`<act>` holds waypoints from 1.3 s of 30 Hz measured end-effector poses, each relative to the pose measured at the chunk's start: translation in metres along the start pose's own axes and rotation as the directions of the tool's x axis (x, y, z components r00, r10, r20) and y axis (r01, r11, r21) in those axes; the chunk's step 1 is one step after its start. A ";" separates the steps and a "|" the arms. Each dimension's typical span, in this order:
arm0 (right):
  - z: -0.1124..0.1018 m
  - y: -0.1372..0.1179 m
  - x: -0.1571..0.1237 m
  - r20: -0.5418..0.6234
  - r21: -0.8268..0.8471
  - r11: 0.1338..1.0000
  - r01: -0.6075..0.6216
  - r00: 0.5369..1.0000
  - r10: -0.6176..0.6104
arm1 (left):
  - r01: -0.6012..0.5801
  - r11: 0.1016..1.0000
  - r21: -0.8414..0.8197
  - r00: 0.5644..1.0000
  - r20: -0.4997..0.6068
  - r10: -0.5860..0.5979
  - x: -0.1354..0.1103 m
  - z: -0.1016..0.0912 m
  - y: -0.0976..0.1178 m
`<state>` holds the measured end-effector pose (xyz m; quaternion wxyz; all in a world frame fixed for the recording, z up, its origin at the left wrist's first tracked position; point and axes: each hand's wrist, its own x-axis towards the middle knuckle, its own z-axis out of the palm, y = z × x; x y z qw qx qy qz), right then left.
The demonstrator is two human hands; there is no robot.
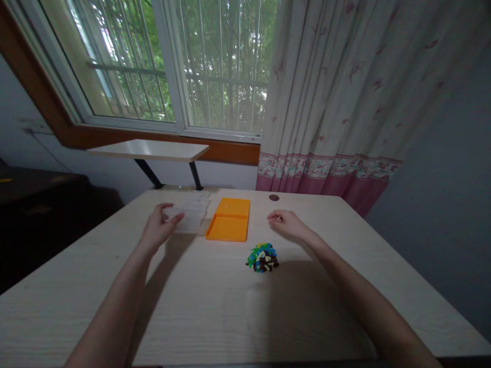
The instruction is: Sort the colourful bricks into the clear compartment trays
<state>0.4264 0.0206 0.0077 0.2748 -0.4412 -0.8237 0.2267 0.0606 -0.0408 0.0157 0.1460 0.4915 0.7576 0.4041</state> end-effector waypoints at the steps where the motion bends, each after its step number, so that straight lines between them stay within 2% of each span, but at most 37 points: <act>1: 0.000 -0.005 -0.001 0.009 0.013 1.000 0.028 1.000 -0.028 | 0.012 0.984 -0.176 0.999 0.052 -0.003 -0.004 0.005 0.011; 3: 0.002 -0.017 -0.005 0.017 0.041 0.994 0.103 0.994 -0.104 | 0.040 0.906 -0.422 0.981 0.188 0.044 -0.015 0.019 0.036; 5: 0.005 -0.027 -0.009 0.011 0.061 0.976 0.208 0.978 -0.209 | 0.050 0.842 -0.537 0.953 0.277 0.120 -0.026 0.038 0.060; 9: 0.010 -0.043 -0.014 -0.032 0.025 0.920 0.392 0.920 -0.391 | -0.032 0.813 -0.582 0.923 0.294 0.247 -0.045 0.080 0.092; 12: 0.009 -0.046 -0.014 -0.079 -0.012 0.911 0.412 0.908 -0.411 | -0.075 0.763 -0.642 0.912 0.265 0.312 -0.053 0.103 0.100; 14: 0.007 -0.044 -0.012 -0.096 -0.010 0.919 0.395 0.914 -0.394 | -0.028 0.693 -0.720 0.891 0.296 0.344 -0.057 0.111 0.097; 17: 0.003 -0.039 -0.009 -0.080 0.089 0.949 0.303 0.952 -0.296 | 0.068 0.581 -0.811 0.844 0.357 0.399 -0.061 0.114 0.087; 20: 0.001 -0.037 -0.008 0.019 0.240 0.955 0.176 0.982 -0.186 | 0.110 0.555 -0.825 0.819 0.391 0.419 -0.066 0.113 0.075; 23: 0.001 -0.038 -0.010 0.072 0.269 0.948 0.168 0.979 -0.193 | 0.133 0.555 -0.821 0.844 0.387 0.372 -0.071 0.115 0.070; 27: 0.005 -0.047 -0.014 0.026 0.173 0.953 0.248 0.966 -0.256 | 0.141 0.530 -0.836 0.890 0.341 0.302 -0.073 0.122 0.069; 30: 0.009 -0.056 -0.019 -0.001 0.108 0.960 0.258 0.966 -0.259 | 0.097 0.519 -0.850 0.899 0.299 0.321 -0.073 0.126 0.068; 35: 0.016 -0.068 -0.029 -0.031 -0.020 0.968 0.251 0.967 -0.252 | -0.075 0.544 -0.836 0.933 0.134 0.334 -0.079 0.122 0.076; 39: 0.024 -0.070 -0.034 -0.017 -0.164 0.960 0.228 0.972 -0.234 | -0.173 0.575 -0.800 0.924 0.070 0.375 -0.086 0.113 0.087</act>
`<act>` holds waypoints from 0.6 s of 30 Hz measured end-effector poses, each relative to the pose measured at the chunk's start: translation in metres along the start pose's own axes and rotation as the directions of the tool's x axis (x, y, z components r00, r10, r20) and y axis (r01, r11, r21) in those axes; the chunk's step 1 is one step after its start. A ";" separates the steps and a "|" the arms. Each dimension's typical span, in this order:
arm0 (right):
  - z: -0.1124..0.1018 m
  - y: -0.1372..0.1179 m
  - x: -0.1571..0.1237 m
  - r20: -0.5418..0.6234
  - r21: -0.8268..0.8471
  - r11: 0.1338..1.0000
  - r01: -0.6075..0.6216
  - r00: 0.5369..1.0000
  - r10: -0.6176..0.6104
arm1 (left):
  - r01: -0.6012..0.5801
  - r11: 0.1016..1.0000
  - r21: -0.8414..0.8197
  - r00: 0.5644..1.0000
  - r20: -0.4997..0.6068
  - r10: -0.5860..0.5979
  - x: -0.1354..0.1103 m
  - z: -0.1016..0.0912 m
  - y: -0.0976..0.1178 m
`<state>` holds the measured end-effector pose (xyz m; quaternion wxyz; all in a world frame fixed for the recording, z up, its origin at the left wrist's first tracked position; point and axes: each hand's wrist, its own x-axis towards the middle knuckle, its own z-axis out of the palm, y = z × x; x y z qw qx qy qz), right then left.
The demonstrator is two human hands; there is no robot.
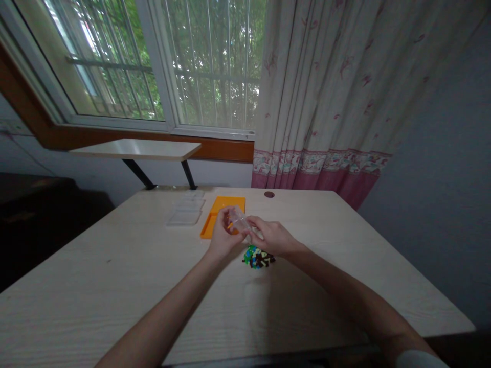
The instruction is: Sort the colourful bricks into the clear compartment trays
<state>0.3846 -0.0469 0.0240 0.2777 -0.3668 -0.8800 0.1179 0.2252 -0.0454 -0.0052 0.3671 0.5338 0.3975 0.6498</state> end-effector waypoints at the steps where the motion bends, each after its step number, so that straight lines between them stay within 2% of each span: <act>1: 0.003 0.000 0.000 0.002 -0.018 1.000 0.007 1.000 -0.007 | -0.007 1.000 0.010 1.000 0.000 0.007 0.000 0.000 0.002; 4: 0.008 0.007 0.000 -0.027 0.019 1.000 0.014 1.000 -0.013 | -0.020 0.999 0.025 1.000 0.001 0.020 0.002 -0.003 0.004; 6: 0.005 0.017 0.002 -0.083 0.100 0.994 -0.038 0.995 0.046 | -0.026 1.000 0.001 0.999 0.036 0.026 0.004 -0.007 0.002; 8: -0.001 0.030 0.006 -0.141 0.228 0.970 -0.085 0.983 0.119 | -0.005 0.998 -0.070 0.994 0.106 0.012 0.006 -0.009 -0.002; 10: -0.007 0.043 0.011 -0.147 0.421 0.900 -0.109 0.971 0.186 | 0.060 0.983 -0.174 0.982 0.188 -0.026 0.006 -0.011 -0.004; 12: -0.010 0.054 0.016 -0.046 0.641 0.746 -0.182 0.961 0.274 | 0.160 0.946 -0.283 0.959 0.271 -0.081 0.005 -0.011 -0.004; 14: -0.009 0.062 0.019 0.117 0.796 0.523 -0.303 0.926 0.358 | 0.270 0.895 -0.356 0.927 0.346 -0.142 0.003 -0.010 -0.003; 16: -0.006 0.067 0.021 0.246 0.861 0.327 -0.389 0.882 0.402 | 0.343 0.857 -0.384 0.901 0.393 -0.184 0.002 -0.010 0.000; 18: -0.003 0.069 0.021 0.314 0.885 0.198 -0.421 0.855 0.414 | 0.371 0.848 -0.379 0.890 0.407 -0.207 0.002 -0.010 0.001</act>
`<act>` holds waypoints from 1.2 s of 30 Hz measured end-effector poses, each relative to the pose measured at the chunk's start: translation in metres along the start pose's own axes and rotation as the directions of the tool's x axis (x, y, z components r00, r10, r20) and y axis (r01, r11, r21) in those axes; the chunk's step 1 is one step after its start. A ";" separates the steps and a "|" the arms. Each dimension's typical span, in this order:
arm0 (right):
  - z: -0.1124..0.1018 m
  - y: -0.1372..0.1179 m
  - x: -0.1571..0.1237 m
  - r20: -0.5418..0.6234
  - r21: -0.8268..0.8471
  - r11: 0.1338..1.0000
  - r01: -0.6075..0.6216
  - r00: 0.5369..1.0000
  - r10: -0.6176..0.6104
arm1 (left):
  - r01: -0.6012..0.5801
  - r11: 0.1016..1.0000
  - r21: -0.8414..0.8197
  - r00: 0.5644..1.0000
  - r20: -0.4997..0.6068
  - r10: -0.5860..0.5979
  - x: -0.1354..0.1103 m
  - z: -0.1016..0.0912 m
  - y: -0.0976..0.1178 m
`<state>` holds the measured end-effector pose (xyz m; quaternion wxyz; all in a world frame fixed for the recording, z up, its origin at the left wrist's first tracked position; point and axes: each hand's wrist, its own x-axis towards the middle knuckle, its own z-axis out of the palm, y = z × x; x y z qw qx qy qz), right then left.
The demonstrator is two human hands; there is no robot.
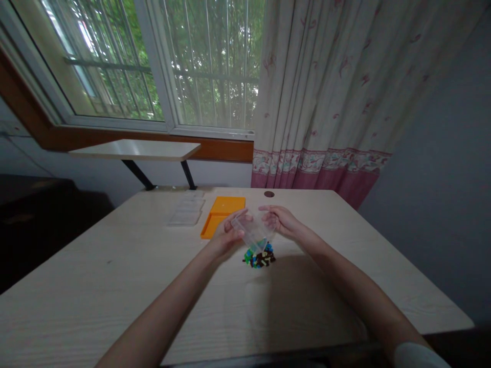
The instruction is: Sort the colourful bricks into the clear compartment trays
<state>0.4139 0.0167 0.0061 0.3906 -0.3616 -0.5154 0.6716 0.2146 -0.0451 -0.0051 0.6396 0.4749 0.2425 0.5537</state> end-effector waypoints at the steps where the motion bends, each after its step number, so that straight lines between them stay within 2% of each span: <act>1: -0.001 0.001 0.001 0.000 0.040 0.999 -0.017 1.000 0.017 | 0.007 1.000 0.006 1.000 -0.006 -0.007 0.001 -0.001 0.000; 3: -0.002 0.001 0.001 -0.021 0.100 0.995 -0.008 1.000 0.010 | 0.007 1.000 0.022 0.998 -0.055 -0.005 0.004 -0.003 -0.003; 6: -0.004 0.001 0.001 -0.047 0.119 0.992 0.047 0.998 -0.042 | -0.036 0.998 0.046 0.976 -0.215 0.045 0.010 -0.009 -0.011; 8: -0.005 0.002 0.001 0.007 0.061 0.997 0.037 0.999 -0.037 | -0.067 0.995 0.073 0.944 -0.318 0.087 0.014 -0.013 -0.016; 10: -0.004 0.005 0.002 0.075 -0.034 0.999 0.033 0.997 -0.031 | -0.084 0.990 0.110 0.920 -0.372 0.120 0.017 -0.017 -0.019; 12: -0.002 0.008 0.003 0.095 -0.121 0.990 0.074 0.993 -0.063 | -0.086 0.986 0.143 0.920 -0.368 0.133 0.018 -0.020 -0.020; 15: -0.001 0.012 0.006 0.084 -0.184 0.974 0.133 0.989 -0.119 | -0.073 0.980 0.185 0.943 -0.309 0.128 0.016 -0.019 -0.019; 18: -0.006 0.013 0.008 0.125 -0.193 0.972 0.131 0.986 -0.108 | -0.037 0.945 0.325 0.959 -0.256 0.125 0.013 -0.017 -0.020; 20: -0.014 0.014 0.009 0.140 -0.214 0.968 0.131 0.985 -0.102 | -0.006 0.851 0.526 0.965 -0.221 0.144 0.010 -0.020 -0.021; 21: -0.019 0.015 0.010 0.140 -0.232 0.964 0.130 0.985 -0.099 | 0.004 0.763 0.646 0.966 -0.200 0.165 0.008 -0.022 -0.021; 23: -0.030 0.018 0.013 0.126 -0.267 0.955 0.128 0.987 -0.097 | 0.005 0.506 0.863 0.971 -0.125 0.203 0.006 -0.029 -0.019; 25: -0.041 0.024 0.017 0.099 -0.304 0.945 0.119 0.991 -0.093 | -0.019 0.244 0.970 0.984 -0.025 0.177 0.004 -0.035 -0.017; 27: -0.049 0.032 0.020 0.076 -0.348 0.930 0.116 0.993 -0.096 | -0.051 0.079 0.996 0.994 0.043 0.100 0.004 -0.039 -0.015; 29: -0.053 0.038 0.022 0.079 -0.404 0.906 0.127 0.991 -0.104 | -0.070 -0.006 0.998 0.996 0.070 0.050 0.003 -0.039 -0.015; 32: -0.053 0.045 0.022 0.114 -0.487 0.857 0.168 0.985 -0.128 | -0.097 -0.105 0.990 0.994 0.102 0.043 0.002 -0.033 -0.016; 34: -0.051 0.047 0.022 0.125 -0.525 0.829 0.193 0.981 -0.150 | -0.120 -0.139 0.983 0.991 0.126 0.040 0.001 -0.030 -0.017; 36: -0.049 0.049 0.022 0.129 -0.552 0.806 0.214 0.977 -0.171 | -0.138 -0.135 0.981 0.989 0.144 0.034 0.001 -0.030 -0.018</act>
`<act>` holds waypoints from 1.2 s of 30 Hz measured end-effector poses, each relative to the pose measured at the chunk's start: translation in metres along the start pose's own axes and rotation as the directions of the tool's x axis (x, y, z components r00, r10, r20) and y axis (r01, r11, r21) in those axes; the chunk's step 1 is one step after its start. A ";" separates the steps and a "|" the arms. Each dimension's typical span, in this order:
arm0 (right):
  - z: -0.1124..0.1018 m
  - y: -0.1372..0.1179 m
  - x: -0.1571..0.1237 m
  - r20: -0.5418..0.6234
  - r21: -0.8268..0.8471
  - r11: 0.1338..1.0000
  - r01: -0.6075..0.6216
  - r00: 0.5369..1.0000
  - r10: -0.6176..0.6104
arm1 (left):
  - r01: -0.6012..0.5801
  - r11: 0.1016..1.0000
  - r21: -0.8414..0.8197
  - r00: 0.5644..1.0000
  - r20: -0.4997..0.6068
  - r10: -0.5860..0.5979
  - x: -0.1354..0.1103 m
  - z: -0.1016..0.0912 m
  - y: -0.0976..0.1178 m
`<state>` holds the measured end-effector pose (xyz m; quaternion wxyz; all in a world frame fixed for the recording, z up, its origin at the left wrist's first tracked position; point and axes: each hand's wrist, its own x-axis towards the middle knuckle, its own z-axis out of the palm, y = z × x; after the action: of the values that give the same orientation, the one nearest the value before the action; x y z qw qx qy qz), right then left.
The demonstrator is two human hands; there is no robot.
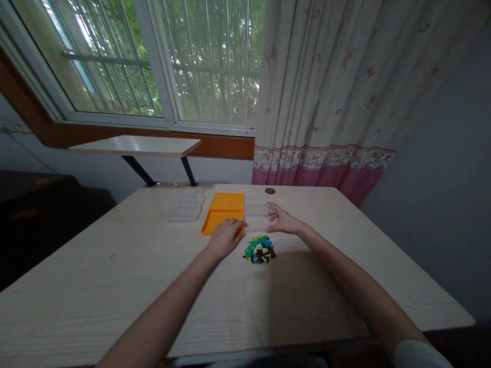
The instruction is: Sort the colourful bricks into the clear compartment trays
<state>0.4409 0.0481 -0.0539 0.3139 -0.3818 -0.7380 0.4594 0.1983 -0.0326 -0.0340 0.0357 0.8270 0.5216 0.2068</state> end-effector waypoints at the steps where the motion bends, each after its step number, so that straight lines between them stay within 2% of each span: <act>1: 0.001 0.001 0.000 -0.006 -0.014 1.000 0.010 1.000 -0.010 | -0.005 1.000 -0.011 1.000 0.002 0.005 0.000 0.000 -0.001; 10: 0.018 0.001 -0.005 -0.113 -0.096 0.994 0.051 0.992 -0.062 | -0.044 0.996 -0.077 0.998 0.042 0.047 0.004 -0.001 -0.020; 25: 0.019 0.006 -0.006 -0.115 -0.131 0.991 0.033 0.992 -0.049 | -0.033 0.998 -0.053 0.997 0.067 0.036 0.001 -0.008 -0.015; 27: 0.019 0.005 -0.006 -0.112 -0.141 0.989 0.030 0.993 -0.047 | -0.034 0.999 -0.033 0.999 0.037 0.035 0.002 -0.014 -0.016; 29: 0.019 0.003 -0.007 -0.105 -0.143 0.989 0.029 0.993 -0.045 | 0.047 0.999 0.011 0.997 -0.059 -0.046 0.003 -0.025 -0.023; 30: 0.019 0.001 -0.007 -0.100 -0.142 0.989 0.026 0.994 -0.041 | 0.128 0.991 0.038 0.984 -0.127 -0.122 0.004 -0.031 -0.029; 32: 0.019 -0.001 -0.008 -0.093 -0.144 0.989 0.021 0.995 -0.035 | 0.350 0.933 0.085 0.905 -0.288 -0.314 0.002 -0.045 -0.044; 33: 0.018 -0.002 -0.008 -0.092 -0.149 0.989 0.020 0.995 -0.033 | 0.469 0.878 0.100 0.837 -0.368 -0.405 -0.001 -0.052 -0.054; 35: 0.018 -0.004 -0.009 -0.088 -0.163 0.986 0.020 0.996 -0.035 | 0.672 0.732 0.108 0.675 -0.496 -0.546 -0.008 -0.061 -0.073; 36: 0.018 -0.004 -0.009 -0.084 -0.168 0.986 0.020 0.996 -0.035 | 0.745 0.659 0.097 0.605 -0.515 -0.607 -0.012 -0.064 -0.083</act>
<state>0.4301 0.0312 -0.0578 0.3187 -0.4159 -0.7649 0.3746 0.0990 -0.0156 -0.0024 -0.1334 0.4888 0.8169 0.2756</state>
